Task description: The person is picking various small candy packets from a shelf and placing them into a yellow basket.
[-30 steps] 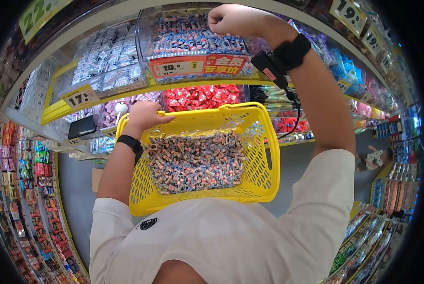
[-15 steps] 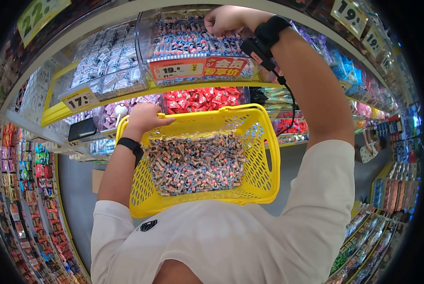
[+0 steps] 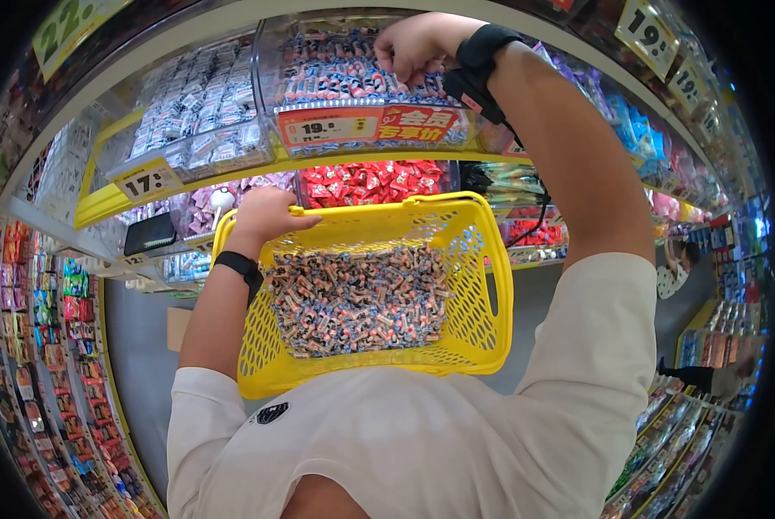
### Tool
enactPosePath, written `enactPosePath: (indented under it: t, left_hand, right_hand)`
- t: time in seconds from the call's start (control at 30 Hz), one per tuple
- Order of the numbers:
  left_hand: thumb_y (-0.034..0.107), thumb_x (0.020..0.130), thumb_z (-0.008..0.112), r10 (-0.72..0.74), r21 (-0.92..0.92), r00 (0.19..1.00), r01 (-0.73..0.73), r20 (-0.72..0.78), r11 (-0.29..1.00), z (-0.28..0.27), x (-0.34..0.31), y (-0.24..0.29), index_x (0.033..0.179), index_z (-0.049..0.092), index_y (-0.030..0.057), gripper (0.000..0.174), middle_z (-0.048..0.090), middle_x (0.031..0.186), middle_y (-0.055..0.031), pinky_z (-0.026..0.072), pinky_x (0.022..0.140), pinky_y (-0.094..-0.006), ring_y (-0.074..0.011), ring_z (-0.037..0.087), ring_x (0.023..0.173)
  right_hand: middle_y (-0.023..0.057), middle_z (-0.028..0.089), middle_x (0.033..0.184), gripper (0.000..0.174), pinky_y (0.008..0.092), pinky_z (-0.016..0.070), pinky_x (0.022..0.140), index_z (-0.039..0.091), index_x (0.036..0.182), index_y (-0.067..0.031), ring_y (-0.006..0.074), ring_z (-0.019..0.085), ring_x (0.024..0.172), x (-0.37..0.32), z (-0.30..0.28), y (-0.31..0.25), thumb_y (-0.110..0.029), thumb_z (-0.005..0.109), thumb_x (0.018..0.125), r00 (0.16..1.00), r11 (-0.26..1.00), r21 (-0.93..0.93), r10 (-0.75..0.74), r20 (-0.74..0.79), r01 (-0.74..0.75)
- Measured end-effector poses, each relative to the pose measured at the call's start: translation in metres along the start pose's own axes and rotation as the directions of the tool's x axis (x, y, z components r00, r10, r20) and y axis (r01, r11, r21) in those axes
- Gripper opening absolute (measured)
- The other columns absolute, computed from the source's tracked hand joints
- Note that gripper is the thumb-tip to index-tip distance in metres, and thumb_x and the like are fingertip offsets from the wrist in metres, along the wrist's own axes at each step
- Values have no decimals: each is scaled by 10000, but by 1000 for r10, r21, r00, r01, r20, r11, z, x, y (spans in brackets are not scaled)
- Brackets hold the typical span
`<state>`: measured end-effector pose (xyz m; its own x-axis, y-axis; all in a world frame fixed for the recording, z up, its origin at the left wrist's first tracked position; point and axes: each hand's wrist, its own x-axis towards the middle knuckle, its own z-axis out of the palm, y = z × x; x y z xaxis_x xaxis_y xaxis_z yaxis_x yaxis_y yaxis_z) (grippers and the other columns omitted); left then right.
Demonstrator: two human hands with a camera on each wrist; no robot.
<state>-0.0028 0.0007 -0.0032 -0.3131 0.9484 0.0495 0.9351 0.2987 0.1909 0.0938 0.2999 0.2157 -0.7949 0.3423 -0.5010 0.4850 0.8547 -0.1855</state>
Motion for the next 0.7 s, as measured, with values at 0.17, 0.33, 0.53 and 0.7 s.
enactPosePath:
  t: [0.17,0.33,0.53,0.7]
  left_hand:
    - [742,695,640,10,6,1000,-10,-14,1000,3,0,-2,651,692,75,671,636,628,-122,509,620,-429,-309,640,633]
    - [739,696,641,18,2,999,-18,-26,1000,3,0,-2,646,691,76,667,633,624,-124,508,618,-430,-308,639,629]
    - [742,692,641,23,7,998,-23,-53,1000,5,0,-2,649,697,72,674,632,617,-121,506,599,-421,-302,638,613]
    - [754,685,632,8,22,1000,-8,-29,1000,8,1,-4,657,706,74,685,633,608,-113,506,580,-415,-298,639,593]
  right_hand:
    - [35,689,778,235,303,504,571,564,981,-99,131,684,690,6,3,4,-83,702,792,1000,999,-23,-29,4,29]
    - [30,691,768,190,299,498,568,567,927,-95,123,678,669,5,3,2,-93,704,795,998,996,-72,-58,-8,57]
    - [22,687,751,143,283,466,539,585,893,-106,106,661,656,7,2,5,-150,696,814,997,991,-104,-83,7,83]
    - [7,634,695,150,263,435,521,591,881,-114,91,578,581,3,-1,10,-253,648,873,996,997,-3,-79,-45,79]
